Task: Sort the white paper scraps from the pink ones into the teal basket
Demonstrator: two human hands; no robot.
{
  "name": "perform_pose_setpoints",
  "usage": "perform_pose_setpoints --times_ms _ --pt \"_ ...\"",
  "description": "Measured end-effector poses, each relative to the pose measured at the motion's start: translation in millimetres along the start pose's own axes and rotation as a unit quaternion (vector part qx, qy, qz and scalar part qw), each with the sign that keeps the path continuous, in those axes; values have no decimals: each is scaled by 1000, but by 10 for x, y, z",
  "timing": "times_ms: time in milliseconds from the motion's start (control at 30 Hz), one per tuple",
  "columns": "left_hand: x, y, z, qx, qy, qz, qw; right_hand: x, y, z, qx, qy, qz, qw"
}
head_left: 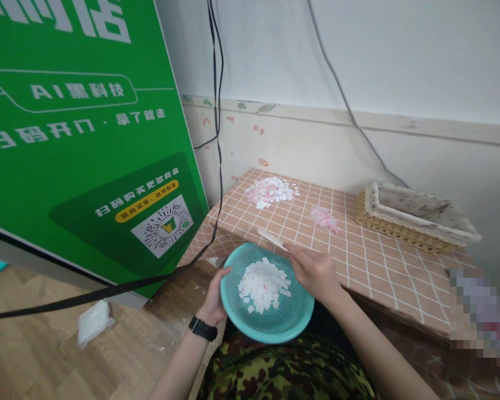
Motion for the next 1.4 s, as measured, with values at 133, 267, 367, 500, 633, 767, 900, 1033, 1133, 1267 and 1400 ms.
perform_pose_setpoints --times_ms 133,267,367,500,633,767,900,1033,1133,1267,1400 --pt "-45 -14 -31 12 3 -4 1000 -278 -197 425 -75 35 -52 995" --pt "-181 -33 -33 18 -4 -8 1000 -346 -400 761 -152 95 -44 983" --pt "-355 -61 -28 20 -7 -26 999 -278 -495 846 -182 143 -6 973" --pt "-443 -112 -37 22 0 -6 1000 29 -487 783 -195 198 75 958" --pt "-451 -146 -69 30 -5 -3 1000 501 -394 540 -171 237 153 944" --pt "-490 -153 -15 23 9 -18 1000 931 -304 120 -92 272 231 930" --pt "-608 -133 171 -26 29 -53 998 1272 -279 -342 21 213 283 935" --pt "-686 -117 290 -46 31 -64 996 1806 -411 -632 60 142 300 941" --pt "-806 -105 383 -65 31 -79 994 2300 -573 -633 30 52 314 947" --pt "-1070 -93 459 -84 23 -124 988 2667 -815 -436 -54 -36 280 958" --pt "-1145 -84 451 -82 24 -126 988 2826 -949 -243 -103 -67 252 960"
Point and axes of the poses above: each hand's wrist, its own y-axis away from the middle knuckle, its own z-axis out of the palm, x = y × z, the point moved 10 cm from there along -y, towards the middle knuckle, and after that the axes turned 1 degree about x, right-handed, at the moved point
